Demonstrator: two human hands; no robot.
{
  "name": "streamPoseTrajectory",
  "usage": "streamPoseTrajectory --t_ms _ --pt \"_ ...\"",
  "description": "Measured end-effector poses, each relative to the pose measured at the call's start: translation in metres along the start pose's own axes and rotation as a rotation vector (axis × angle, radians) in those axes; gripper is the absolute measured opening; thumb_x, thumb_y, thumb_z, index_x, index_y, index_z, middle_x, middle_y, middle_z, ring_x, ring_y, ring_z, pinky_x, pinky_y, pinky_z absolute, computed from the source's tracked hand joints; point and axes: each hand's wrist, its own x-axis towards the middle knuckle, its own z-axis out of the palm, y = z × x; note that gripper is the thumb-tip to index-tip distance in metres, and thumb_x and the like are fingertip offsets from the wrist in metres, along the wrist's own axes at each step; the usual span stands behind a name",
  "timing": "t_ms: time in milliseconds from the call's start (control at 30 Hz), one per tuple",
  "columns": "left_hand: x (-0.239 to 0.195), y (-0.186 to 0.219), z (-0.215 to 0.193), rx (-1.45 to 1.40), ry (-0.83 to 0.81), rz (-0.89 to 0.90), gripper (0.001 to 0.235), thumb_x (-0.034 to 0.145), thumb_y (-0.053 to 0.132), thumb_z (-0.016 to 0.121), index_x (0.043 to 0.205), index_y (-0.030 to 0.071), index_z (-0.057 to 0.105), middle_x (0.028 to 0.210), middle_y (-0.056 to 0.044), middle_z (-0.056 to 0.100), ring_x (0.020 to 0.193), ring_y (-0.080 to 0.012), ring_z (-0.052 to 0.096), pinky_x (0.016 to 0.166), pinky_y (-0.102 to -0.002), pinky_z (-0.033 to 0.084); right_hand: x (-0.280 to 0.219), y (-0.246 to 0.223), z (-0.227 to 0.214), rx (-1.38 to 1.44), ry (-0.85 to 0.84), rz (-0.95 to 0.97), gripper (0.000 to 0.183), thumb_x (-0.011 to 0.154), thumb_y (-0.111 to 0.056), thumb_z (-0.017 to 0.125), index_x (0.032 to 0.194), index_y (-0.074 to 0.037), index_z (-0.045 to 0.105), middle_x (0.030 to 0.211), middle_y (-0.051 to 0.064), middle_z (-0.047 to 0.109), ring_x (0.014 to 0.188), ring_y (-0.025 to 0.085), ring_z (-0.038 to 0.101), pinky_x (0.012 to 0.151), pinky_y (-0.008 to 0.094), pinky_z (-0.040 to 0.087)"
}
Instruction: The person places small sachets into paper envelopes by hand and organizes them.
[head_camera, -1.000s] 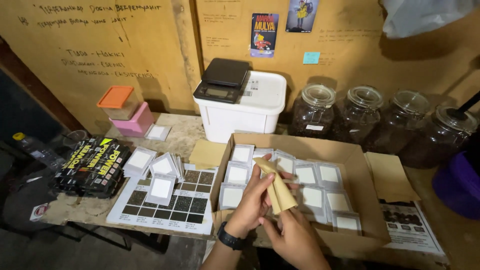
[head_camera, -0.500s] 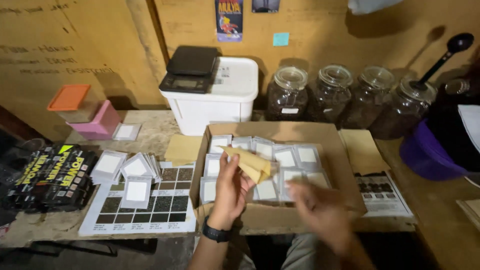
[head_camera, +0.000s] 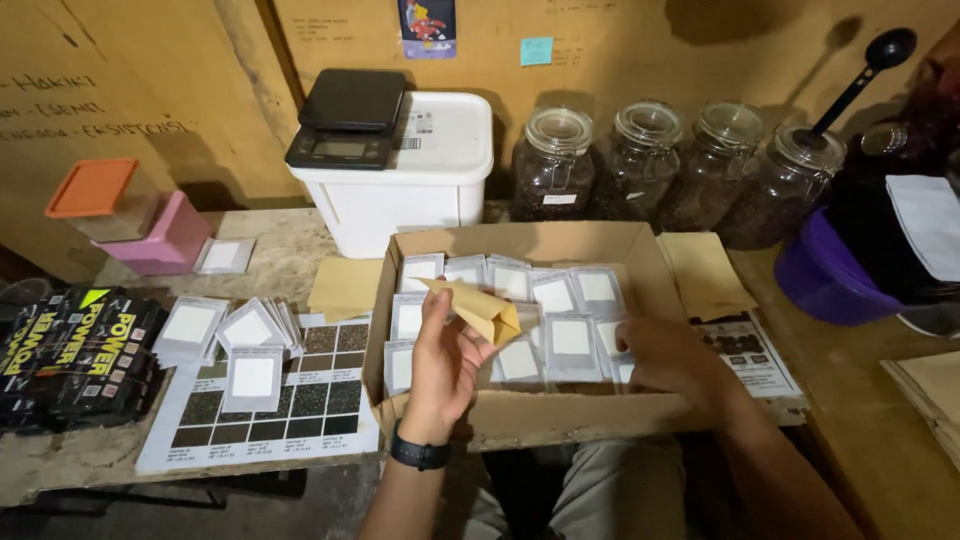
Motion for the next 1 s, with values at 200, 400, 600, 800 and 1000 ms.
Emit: streamPoseTrajectory --t_ms 200,400,600,800,1000 --pt "0.001 -0.001 -0.003 -0.024 0.003 -0.013 0.030 0.095 0.030 0.064 0.119 0.014 0.053 0.113 -0.021 0.070 0.107 -0.0377 0.070 0.093 -0.060 0.058 0.030 0.025 0.034 -0.026 0.043 -0.024 0.014 0.079 -0.021 0.079 0.089 -0.017 0.070 0.096 0.005 0.074 0.090 0.025 0.070 0.075 0.039 0.048" --pt "0.003 -0.001 -0.004 -0.028 -0.022 0.002 0.028 0.097 0.030 0.063 0.116 0.012 0.054 0.113 -0.021 0.071 0.107 -0.0358 0.071 0.092 -0.059 0.060 -0.016 0.014 -0.015 0.305 0.061 -0.091 0.013 0.098 -0.027 0.064 0.089 -0.017 0.066 0.087 0.003 0.077 0.074 0.019 0.068 0.071 0.036 0.048" --pt "0.002 -0.001 -0.002 -0.013 -0.024 0.047 0.022 0.098 0.028 0.060 0.113 0.014 0.052 0.113 -0.023 0.071 0.107 -0.0357 0.071 0.089 -0.062 0.061 -0.003 0.023 -0.017 0.746 0.404 -0.211 0.018 0.095 -0.030 0.066 0.097 -0.014 0.074 0.082 0.000 0.072 0.073 0.014 0.060 0.070 0.031 0.045" --pt "0.003 0.000 0.001 -0.059 0.060 0.033 0.025 0.095 0.029 0.062 0.113 0.016 0.050 0.118 -0.025 0.069 0.108 -0.0351 0.069 0.093 -0.062 0.058 0.026 0.001 0.019 1.669 0.360 -0.125 0.026 0.096 -0.018 0.066 0.119 -0.006 0.066 0.098 0.008 0.047 0.068 0.020 0.052 0.046 0.040 0.061" --pt "0.000 0.000 0.004 -0.063 0.093 0.036 0.025 0.095 0.027 0.063 0.113 0.015 0.049 0.115 -0.023 0.069 0.106 -0.0328 0.069 0.093 -0.059 0.059 -0.011 -0.035 -0.013 1.760 0.287 0.103 0.060 0.081 0.016 0.069 0.139 0.016 0.052 0.106 0.018 0.046 0.104 0.038 0.064 0.082 0.059 0.064"
